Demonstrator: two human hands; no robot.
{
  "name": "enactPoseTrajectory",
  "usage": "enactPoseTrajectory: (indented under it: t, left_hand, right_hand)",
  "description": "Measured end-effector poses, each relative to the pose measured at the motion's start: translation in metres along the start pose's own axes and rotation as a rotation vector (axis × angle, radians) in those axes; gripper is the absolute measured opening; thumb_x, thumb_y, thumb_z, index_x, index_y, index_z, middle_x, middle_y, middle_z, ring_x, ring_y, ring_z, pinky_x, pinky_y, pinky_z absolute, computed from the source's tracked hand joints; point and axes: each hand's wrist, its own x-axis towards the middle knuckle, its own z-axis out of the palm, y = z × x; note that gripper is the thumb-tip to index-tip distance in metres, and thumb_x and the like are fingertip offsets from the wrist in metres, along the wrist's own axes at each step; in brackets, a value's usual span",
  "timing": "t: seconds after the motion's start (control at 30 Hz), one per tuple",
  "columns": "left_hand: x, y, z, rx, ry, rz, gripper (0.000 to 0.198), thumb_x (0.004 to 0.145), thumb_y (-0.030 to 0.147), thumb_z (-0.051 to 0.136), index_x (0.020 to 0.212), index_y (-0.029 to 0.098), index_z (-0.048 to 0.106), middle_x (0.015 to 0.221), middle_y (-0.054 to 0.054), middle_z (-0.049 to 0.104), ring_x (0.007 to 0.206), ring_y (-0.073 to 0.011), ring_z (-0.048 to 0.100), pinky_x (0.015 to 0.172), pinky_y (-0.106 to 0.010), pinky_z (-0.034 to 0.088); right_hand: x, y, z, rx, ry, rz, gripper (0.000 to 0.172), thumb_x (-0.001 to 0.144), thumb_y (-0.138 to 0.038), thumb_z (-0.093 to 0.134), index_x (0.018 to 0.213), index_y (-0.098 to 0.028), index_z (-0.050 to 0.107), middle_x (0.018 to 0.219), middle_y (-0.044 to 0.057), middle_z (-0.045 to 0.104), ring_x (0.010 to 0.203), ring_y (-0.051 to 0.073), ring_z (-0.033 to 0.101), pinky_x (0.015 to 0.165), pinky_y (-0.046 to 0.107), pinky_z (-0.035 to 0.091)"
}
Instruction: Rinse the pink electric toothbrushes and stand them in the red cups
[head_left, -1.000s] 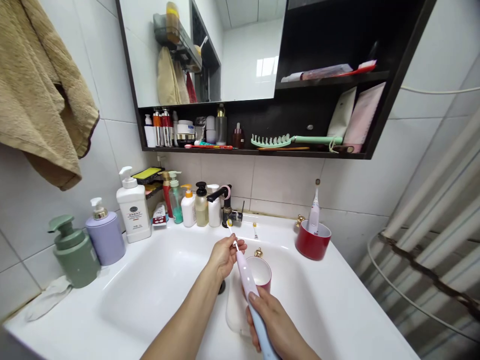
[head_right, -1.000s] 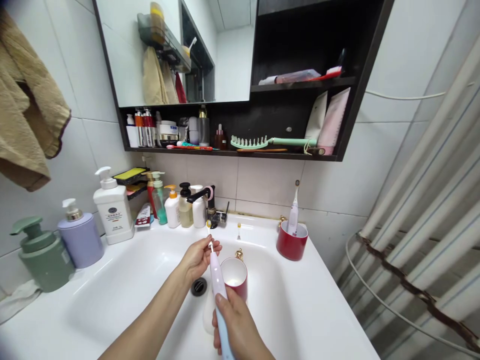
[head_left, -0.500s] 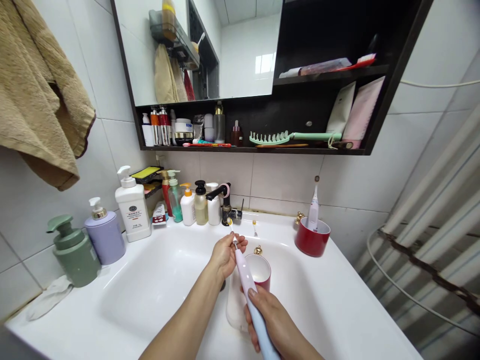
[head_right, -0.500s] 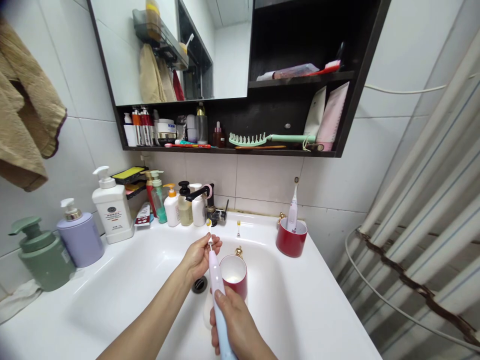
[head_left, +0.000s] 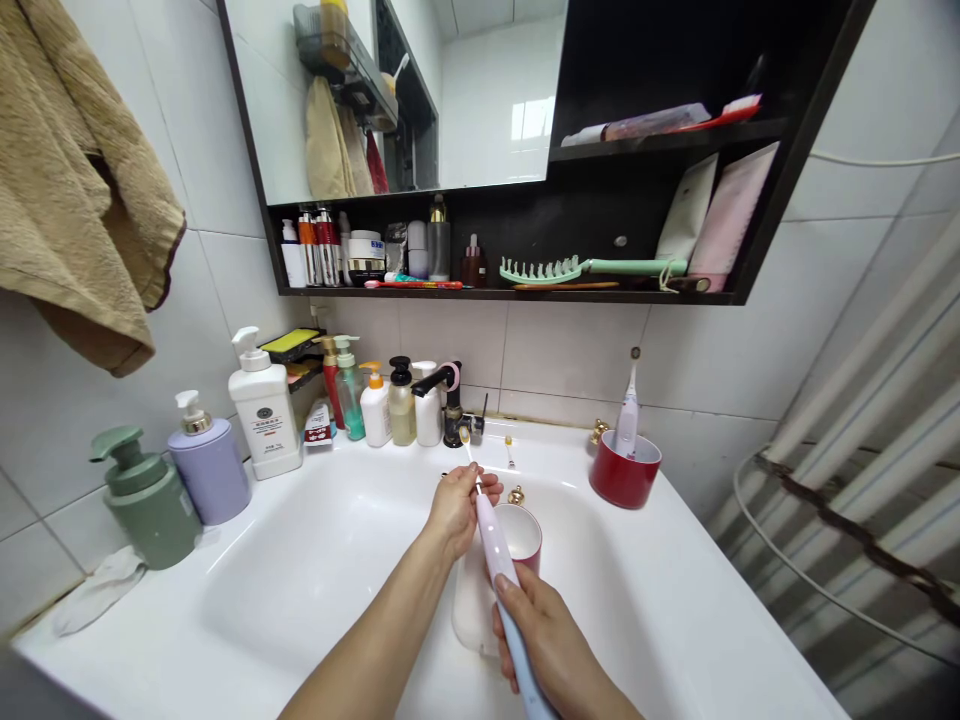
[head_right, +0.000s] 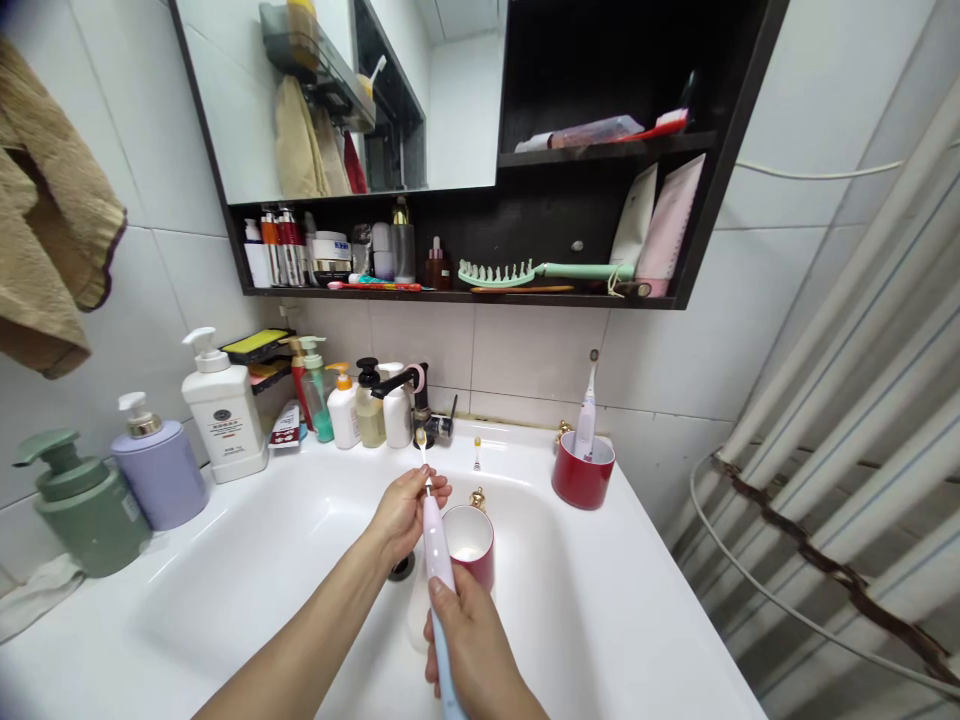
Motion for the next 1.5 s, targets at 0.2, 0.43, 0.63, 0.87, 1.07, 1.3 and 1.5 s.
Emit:
enactPoseTrajectory:
  t: [0.2, 0.43, 0.63, 0.87, 1.07, 1.3, 1.5]
  left_hand:
    - [-0.001, -0.005, 0.002, 0.028, -0.026, -0.022, 0.009, 0.068, 0.018, 0.044, 0.061, 0.013, 0.041, 0.052, -0.001, 0.052, 0.047, -0.0082, 0.052, 0.049, -0.02, 0.04]
    - [-0.007, -0.009, 0.007, 0.05, -0.021, -0.045, 0.01, 0.069, 0.019, 0.042, 0.061, 0.013, 0.042, 0.053, -0.001, 0.053, 0.047, -0.0079, 0.052, 0.049, -0.019, 0.04]
    - [-0.009, -0.009, 0.009, 0.015, -0.046, -0.072, 0.01, 0.07, 0.019, 0.041, 0.062, 0.013, 0.042, 0.049, 0.0, 0.05, 0.046, -0.0078, 0.051, 0.049, -0.019, 0.039]
    - [-0.011, -0.007, 0.011, 0.043, -0.131, -0.015, 0.011, 0.067, 0.023, 0.044, 0.062, 0.013, 0.042, 0.049, 0.0, 0.051, 0.048, -0.009, 0.052, 0.048, -0.02, 0.039]
    - [-0.011, -0.005, 0.01, -0.018, -0.151, -0.015, 0.01, 0.066, 0.022, 0.044, 0.062, 0.013, 0.042, 0.048, 0.001, 0.05, 0.047, -0.0085, 0.051, 0.05, -0.02, 0.039]
    - [-0.012, -0.002, 0.01, 0.168, -0.118, 0.028, 0.02, 0.066, 0.031, 0.043, 0.073, 0.012, 0.045, 0.061, -0.005, 0.055, 0.055, -0.0112, 0.053, 0.054, -0.024, 0.039]
    - [-0.017, -0.005, -0.013, 0.758, -0.058, 0.367, 0.014, 0.065, 0.021, 0.04, 0.076, 0.015, 0.046, 0.079, -0.005, 0.053, 0.073, -0.0124, 0.049, 0.065, -0.025, 0.037]
  right_hand:
    - [-0.001, -0.001, 0.002, 0.121, -0.021, 0.045, 0.025, 0.068, -0.044, 0.034, 0.068, -0.02, 0.034, 0.047, -0.008, 0.04, 0.029, 0.004, 0.035, 0.029, 0.017, 0.026]
    - [0.0, -0.001, 0.002, 0.119, 0.036, 0.03, 0.024, 0.068, -0.043, 0.036, 0.067, -0.019, 0.036, 0.046, -0.007, 0.039, 0.029, 0.004, 0.035, 0.029, 0.018, 0.026]
    - [-0.002, -0.003, 0.003, 0.23, -0.008, 0.036, 0.028, 0.068, -0.046, 0.033, 0.066, -0.018, 0.036, 0.046, -0.007, 0.04, 0.029, 0.004, 0.035, 0.03, 0.018, 0.027]
    - [-0.002, -0.002, 0.004, 0.214, 0.021, -0.046, 0.026, 0.065, -0.045, 0.04, 0.068, -0.019, 0.036, 0.048, -0.007, 0.04, 0.032, 0.004, 0.037, 0.032, 0.018, 0.028]
    - [-0.01, -0.011, 0.008, 0.386, -0.062, 0.002, 0.025, 0.067, -0.044, 0.038, 0.068, -0.018, 0.037, 0.05, -0.006, 0.041, 0.033, 0.003, 0.035, 0.033, 0.017, 0.027]
    - [0.005, -0.013, -0.005, 0.261, -0.047, -0.214, 0.025, 0.07, -0.041, 0.035, 0.066, -0.017, 0.041, 0.056, -0.002, 0.044, 0.045, 0.007, 0.041, 0.044, 0.021, 0.035]
    - [0.053, -0.037, -0.034, -0.05, 0.301, -0.53, 0.024, 0.066, -0.037, 0.041, 0.08, -0.019, 0.043, 0.065, -0.002, 0.048, 0.059, 0.01, 0.043, 0.056, 0.022, 0.036]
